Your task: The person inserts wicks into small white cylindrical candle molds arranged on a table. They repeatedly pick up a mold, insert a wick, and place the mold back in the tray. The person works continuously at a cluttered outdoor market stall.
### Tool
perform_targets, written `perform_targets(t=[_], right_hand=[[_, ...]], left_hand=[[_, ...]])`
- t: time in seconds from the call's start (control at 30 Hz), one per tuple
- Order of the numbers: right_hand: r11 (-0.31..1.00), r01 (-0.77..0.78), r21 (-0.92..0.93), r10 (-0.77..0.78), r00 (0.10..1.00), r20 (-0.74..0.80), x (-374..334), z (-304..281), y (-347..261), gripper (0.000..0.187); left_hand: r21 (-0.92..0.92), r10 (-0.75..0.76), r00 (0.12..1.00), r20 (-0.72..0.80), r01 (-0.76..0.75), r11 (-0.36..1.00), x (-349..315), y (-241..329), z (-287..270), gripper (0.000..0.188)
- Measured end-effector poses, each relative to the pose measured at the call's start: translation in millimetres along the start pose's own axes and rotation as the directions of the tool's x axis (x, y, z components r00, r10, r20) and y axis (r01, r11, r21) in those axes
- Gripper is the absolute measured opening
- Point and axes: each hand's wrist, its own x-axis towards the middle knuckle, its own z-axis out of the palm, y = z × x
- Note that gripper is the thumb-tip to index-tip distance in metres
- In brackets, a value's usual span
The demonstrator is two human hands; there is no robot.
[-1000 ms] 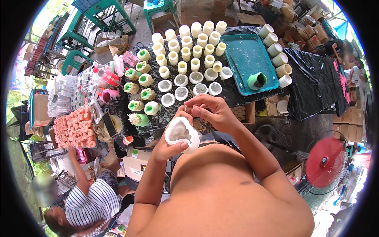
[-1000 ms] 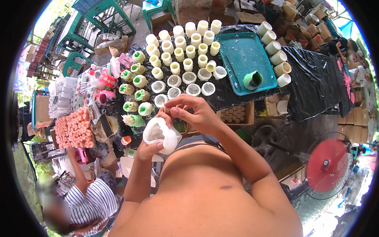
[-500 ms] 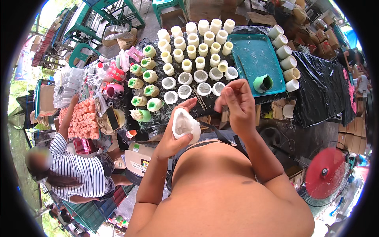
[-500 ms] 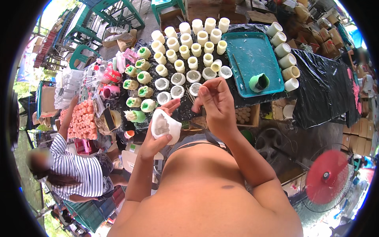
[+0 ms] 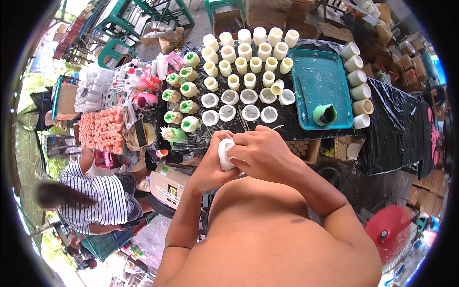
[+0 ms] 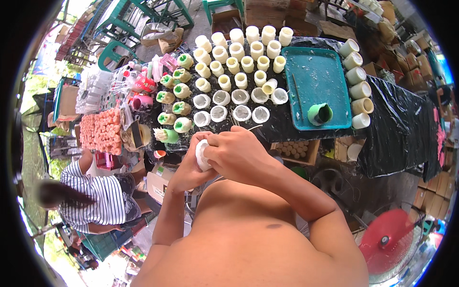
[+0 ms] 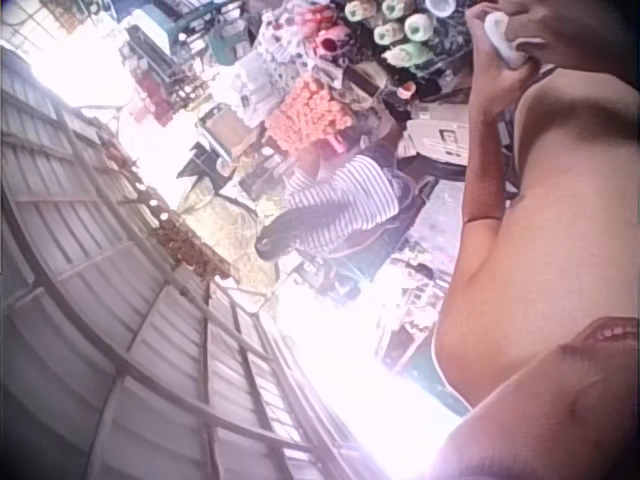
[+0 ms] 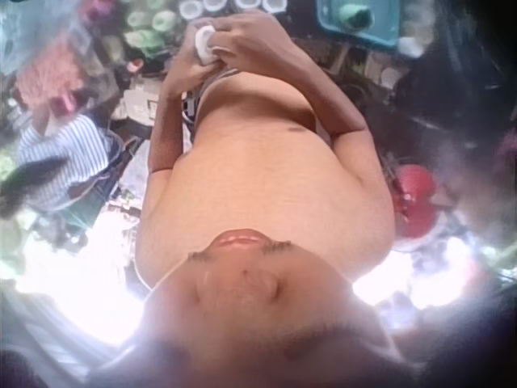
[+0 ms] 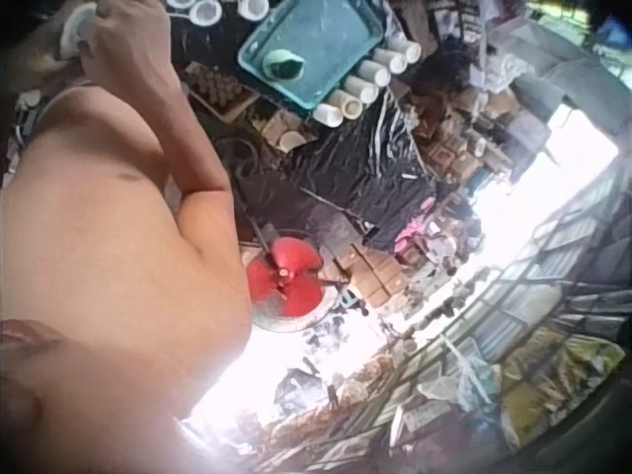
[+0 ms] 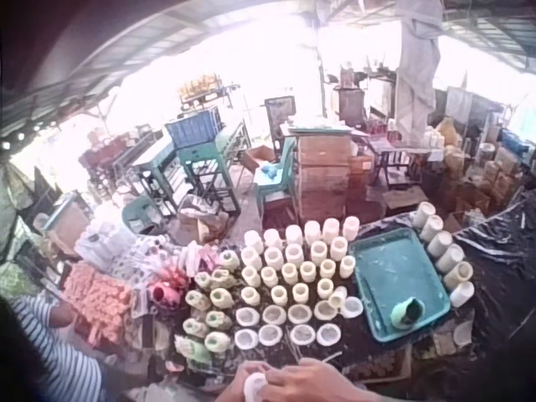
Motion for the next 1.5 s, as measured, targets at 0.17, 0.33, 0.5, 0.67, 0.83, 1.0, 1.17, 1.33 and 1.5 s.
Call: perform_targets(t=[0.17, 0.33, 0.5, 0.67, 0.83, 1.0, 1.17, 1.33, 1.5], right_hand=[[0.990, 0.091, 0.108, -0.106, 0.984, 0.140, -6, -15, 16, 0.010], [0.979, 0.139, 0.150, -0.168, 0.964, 0.206, -13, -16, 29, 0.013], [0.943, 0.253, 0.215, -0.293, 0.939, 0.182, -11, -9, 28, 0.011], [0.942, 0.313, 0.124, -0.319, 0.947, 0.038, -8, -1, 22, 0.005], [0.982, 0.184, 0.041, -0.184, 0.983, -0.005, 1, -5, 17, 0.008], [0.989, 0.082, 0.122, -0.080, 0.997, -0.023, 9, -3, 11, 0.014], [0.994, 0.029, 0.105, -0.013, 0.988, -0.152, 17, -5, 3, 0.013], [0.980, -0.044, 0.192, 0.087, 0.972, -0.220, 26, -4, 1, 0.013], [0.935, -0.146, 0.324, 0.210, 0.962, -0.173, 35, 7, -10, 0.014]], left_hand=[[0.083, 0.067, 0.996, 0.058, -0.072, 0.994, 0, -9, 2, 0.085], [-0.014, 0.025, 0.998, 0.062, -0.024, 1.000, -7, -26, 9, 0.097], [-0.009, 0.083, 0.995, 0.053, -0.082, 0.997, -13, -36, 12, 0.116], [-0.252, 0.037, 0.999, 0.005, -0.034, 0.967, -18, -36, 14, 0.118], [-0.301, 0.001, 1.000, -0.017, -0.006, 0.954, -18, -29, 13, 0.079], [-0.266, -0.050, 0.996, -0.077, 0.027, 0.964, -20, -15, 4, 0.050], [-0.064, 0.091, 0.986, -0.138, -0.101, 0.993, -18, -5, -5, 0.039], [0.050, 0.087, 0.988, -0.126, -0.082, 0.995, -18, 1, -21, 0.026], [0.272, 0.414, 0.899, -0.146, -0.366, 0.890, 0, -10, -23, 0.015]])
